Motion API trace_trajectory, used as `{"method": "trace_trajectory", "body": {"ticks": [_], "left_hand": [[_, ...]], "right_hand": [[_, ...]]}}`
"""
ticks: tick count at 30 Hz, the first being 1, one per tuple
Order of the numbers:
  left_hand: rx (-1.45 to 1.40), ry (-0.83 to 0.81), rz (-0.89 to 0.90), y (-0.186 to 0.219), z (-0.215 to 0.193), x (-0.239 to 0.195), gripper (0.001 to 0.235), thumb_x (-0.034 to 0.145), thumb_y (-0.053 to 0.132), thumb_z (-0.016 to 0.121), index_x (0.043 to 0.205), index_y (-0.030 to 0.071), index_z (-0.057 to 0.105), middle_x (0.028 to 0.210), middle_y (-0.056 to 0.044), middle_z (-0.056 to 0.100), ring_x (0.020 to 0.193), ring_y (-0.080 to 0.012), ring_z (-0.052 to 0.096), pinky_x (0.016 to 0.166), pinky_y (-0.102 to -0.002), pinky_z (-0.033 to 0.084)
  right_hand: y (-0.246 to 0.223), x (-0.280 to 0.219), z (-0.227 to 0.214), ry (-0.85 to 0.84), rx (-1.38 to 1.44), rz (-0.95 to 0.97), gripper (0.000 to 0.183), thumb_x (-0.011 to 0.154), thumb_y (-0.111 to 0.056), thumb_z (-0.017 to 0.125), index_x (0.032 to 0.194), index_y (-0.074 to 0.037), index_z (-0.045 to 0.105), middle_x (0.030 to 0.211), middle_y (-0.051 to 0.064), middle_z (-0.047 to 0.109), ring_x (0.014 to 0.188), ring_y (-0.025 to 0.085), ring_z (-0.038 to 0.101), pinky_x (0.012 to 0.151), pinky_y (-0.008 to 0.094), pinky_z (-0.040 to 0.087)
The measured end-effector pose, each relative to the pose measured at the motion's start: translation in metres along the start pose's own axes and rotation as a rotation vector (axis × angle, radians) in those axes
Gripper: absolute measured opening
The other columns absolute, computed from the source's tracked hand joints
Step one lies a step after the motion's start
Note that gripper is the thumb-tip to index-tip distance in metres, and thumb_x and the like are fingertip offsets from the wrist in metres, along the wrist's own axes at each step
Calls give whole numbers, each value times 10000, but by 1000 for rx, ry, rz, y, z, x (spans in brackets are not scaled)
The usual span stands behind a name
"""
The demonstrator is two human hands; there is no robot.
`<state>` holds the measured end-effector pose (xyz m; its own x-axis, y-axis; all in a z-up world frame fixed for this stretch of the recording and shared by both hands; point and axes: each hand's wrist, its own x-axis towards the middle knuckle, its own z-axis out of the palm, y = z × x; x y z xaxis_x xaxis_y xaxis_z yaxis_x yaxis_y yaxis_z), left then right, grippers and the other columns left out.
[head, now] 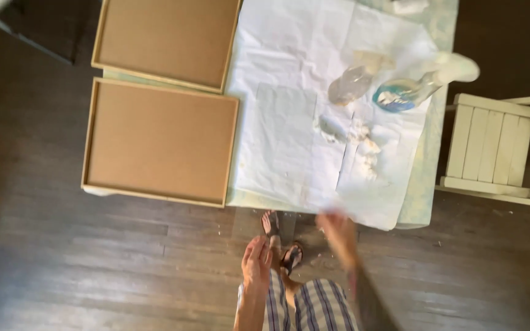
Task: The person is cleaning multiple glass panels by spraying them with a cleaning solution and wiping them down with paper towels on a protected work surface.
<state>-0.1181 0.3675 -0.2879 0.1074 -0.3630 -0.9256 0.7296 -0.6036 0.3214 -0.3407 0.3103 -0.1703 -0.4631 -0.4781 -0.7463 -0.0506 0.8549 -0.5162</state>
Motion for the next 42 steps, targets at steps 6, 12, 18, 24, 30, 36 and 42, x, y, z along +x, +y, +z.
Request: {"method": "trace_trajectory", "body": {"ticks": [6, 12, 18, 24, 30, 36, 42], "left_hand": [[-55, 13, -32, -20, -5, 20, 217, 845, 79, 811, 1039, 145, 741, 1022, -76, 798, 983, -195, 743, 904, -386, 537], [-86, 118, -16, -15, 19, 11, 210, 855, 8, 802, 989, 124, 690, 971, -94, 784, 870, -191, 731, 763, -334, 571], [14, -134, 139, -40, -1, 50, 202, 933, 178, 732, 752, 103, 679, 788, -14, 671, 737, -192, 622, 727, -433, 543], [-41, 249, 155, -27, 61, -15, 197, 1004, 335, 677, 952, 150, 637, 1017, -50, 674, 1008, -276, 670, 985, -482, 533], [-245, 533, 258, -136, 38, -1, 647, 889, 640, 683, 1369, 217, 580, 1179, -24, 634, 1070, -199, 654, 949, -417, 519], [234, 271, -8, -144, 255, -179, 537, 885, 177, 730, 1392, 15, 665, 1274, -184, 759, 1121, -255, 729, 1051, -338, 565], [132, 252, -41, -251, 214, -64, 388, 915, 41, 736, 1292, -19, 664, 1275, -180, 734, 1121, -317, 742, 998, -413, 629]], "right_hand": [[-77, 194, -2, 360, -528, -961, 468, 872, -192, 808, 1283, -67, 621, 1244, 121, 637, 1163, 334, 568, 983, 492, 449], [-74, 227, -56, 247, 42, -840, 280, 906, -44, 710, 1186, -56, 713, 1035, 55, 730, 865, 137, 625, 775, 253, 528], [41, 183, -178, -30, 766, -178, 190, 880, -101, 597, 1046, -162, 665, 1144, 78, 739, 1053, 182, 707, 757, 291, 528], [144, 222, -231, -23, 608, -52, 295, 876, -93, 749, 1160, -66, 677, 976, 51, 709, 790, 137, 649, 681, 276, 558], [70, 205, -269, -107, -130, -122, 496, 881, -351, 710, 1321, -123, 704, 1227, 54, 735, 1013, 207, 707, 817, 346, 566], [19, 243, -258, -275, -422, -479, 358, 917, -314, 711, 1234, -148, 707, 1137, 65, 769, 975, 203, 751, 814, 333, 567], [9, 279, -250, -212, -695, -1016, 683, 861, -352, 766, 1420, -16, 561, 1406, 173, 599, 1340, 338, 518, 1162, 434, 378]]}}
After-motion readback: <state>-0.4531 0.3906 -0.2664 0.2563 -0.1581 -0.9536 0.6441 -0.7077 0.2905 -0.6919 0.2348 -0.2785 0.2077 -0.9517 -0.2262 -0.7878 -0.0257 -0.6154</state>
